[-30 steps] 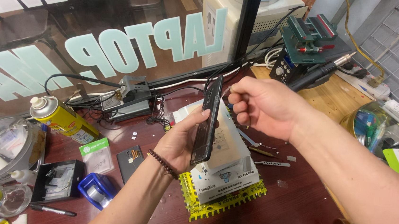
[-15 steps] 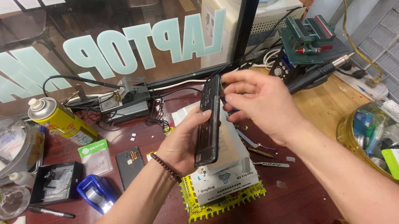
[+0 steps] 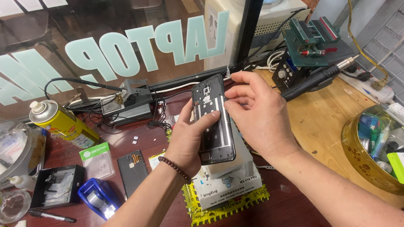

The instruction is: The person works on a disassembled smartphone at a repair bench, peeling out the old battery and pressing on the battery with a pen-like tool, then handling the phone chassis and back cover, aligning parts and working on the exposed midframe with small components.

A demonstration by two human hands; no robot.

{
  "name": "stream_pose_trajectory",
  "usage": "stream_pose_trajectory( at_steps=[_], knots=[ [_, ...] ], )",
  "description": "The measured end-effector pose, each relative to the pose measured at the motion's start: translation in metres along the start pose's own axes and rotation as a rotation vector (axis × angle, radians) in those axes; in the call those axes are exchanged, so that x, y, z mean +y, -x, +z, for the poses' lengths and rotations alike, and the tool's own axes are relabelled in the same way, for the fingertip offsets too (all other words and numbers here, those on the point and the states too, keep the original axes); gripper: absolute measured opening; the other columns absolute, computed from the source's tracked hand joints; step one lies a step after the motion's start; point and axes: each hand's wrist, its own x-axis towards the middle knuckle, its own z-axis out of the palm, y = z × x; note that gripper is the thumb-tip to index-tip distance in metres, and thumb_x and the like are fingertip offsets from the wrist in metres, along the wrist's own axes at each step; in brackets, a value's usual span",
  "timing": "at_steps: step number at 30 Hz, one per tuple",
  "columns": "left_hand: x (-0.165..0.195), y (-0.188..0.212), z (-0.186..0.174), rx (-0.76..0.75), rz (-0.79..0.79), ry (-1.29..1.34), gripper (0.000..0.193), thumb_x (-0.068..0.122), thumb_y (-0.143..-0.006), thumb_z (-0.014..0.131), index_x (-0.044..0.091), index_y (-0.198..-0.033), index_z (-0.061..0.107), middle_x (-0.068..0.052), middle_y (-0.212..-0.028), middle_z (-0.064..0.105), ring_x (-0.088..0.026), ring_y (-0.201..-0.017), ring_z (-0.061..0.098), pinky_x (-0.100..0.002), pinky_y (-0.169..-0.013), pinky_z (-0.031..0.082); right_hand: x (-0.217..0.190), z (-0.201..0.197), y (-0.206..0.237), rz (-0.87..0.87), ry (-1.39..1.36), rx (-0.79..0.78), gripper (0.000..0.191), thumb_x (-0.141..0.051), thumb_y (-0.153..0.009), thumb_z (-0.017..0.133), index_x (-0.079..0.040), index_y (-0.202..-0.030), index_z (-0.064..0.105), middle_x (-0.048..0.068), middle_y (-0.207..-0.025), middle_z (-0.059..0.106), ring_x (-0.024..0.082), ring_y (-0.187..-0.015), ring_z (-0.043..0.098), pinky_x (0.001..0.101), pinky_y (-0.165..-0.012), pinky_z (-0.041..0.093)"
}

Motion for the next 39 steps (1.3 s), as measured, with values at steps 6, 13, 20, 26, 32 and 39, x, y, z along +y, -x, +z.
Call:
stream_pose_trajectory(
  at_steps=[6,13,20,26,32,39],
  knots=[
    [-0.002,-0.001,-0.003,0.022,0.061,-0.049,0.07,0.005,-0.078,0.079,0.012,-0.143,0.053,-0.005,-0.109,0.073,-0.015,-0.089,0.072,-0.033,-0.075,0.062,0.002,0.001,0.0,-0.014,0.082,-0.015,0.037,0.0,-0.086,0.072,-0.002,-0.122,0.064,0.004,-0.095,0.078,0.01,-0.085,0.077,0.0246,-0.075,0.062],
    [0.0,0.0,-0.002,0.064,0.061,-0.084,0.074,0.005,-0.076,0.079,0.012,-0.143,0.05,-0.005,-0.108,0.073,-0.015,-0.088,0.073,-0.033,-0.074,0.062,0.004,0.001,-0.002,-0.025,0.082,-0.021,0.037,-0.001,-0.085,0.073,-0.001,-0.12,0.063,0.006,-0.097,0.077,0.011,-0.089,0.077,0.0252,-0.076,0.061],
    [0.01,0.006,0.015,0.175,0.106,-0.295,0.072,0.004,-0.076,0.079,0.012,-0.142,0.053,-0.006,-0.1,0.076,-0.013,-0.074,0.073,-0.029,-0.063,0.061,0.006,-0.001,0.003,-0.182,0.192,0.013,0.035,0.0,-0.087,0.072,-0.003,-0.12,0.063,0.011,-0.103,0.076,0.018,-0.087,0.079,0.0295,-0.074,0.064],
    [0.02,0.007,0.025,0.226,0.149,-0.475,0.069,0.0,-0.074,0.079,0.011,-0.138,0.057,-0.005,-0.099,0.077,-0.011,-0.076,0.074,-0.027,-0.063,0.062,0.013,-0.001,0.003,-0.304,0.28,0.021,0.03,0.001,-0.089,0.072,-0.002,-0.118,0.063,0.014,-0.099,0.076,0.023,-0.088,0.078,0.033,-0.075,0.062],
    [0.015,0.006,0.023,0.224,0.169,-0.492,0.068,-0.001,-0.074,0.079,0.008,-0.137,0.058,-0.005,-0.1,0.078,-0.012,-0.078,0.075,-0.028,-0.064,0.063,0.021,0.003,0.006,-0.275,0.279,0.026,0.027,-0.002,-0.089,0.072,-0.003,-0.115,0.065,0.012,-0.096,0.076,0.022,-0.088,0.078,0.0324,-0.074,0.062],
    [0.011,0.007,0.019,0.263,0.081,-0.435,0.071,0.0,-0.073,0.079,0.011,-0.139,0.055,-0.006,-0.097,0.077,-0.013,-0.075,0.075,-0.03,-0.062,0.063,0.023,0.003,0.005,-0.129,0.265,-0.039,0.026,-0.005,-0.088,0.073,-0.005,-0.113,0.066,0.01,-0.09,0.077,0.02,-0.084,0.078,0.0324,-0.072,0.061]
  ],
)
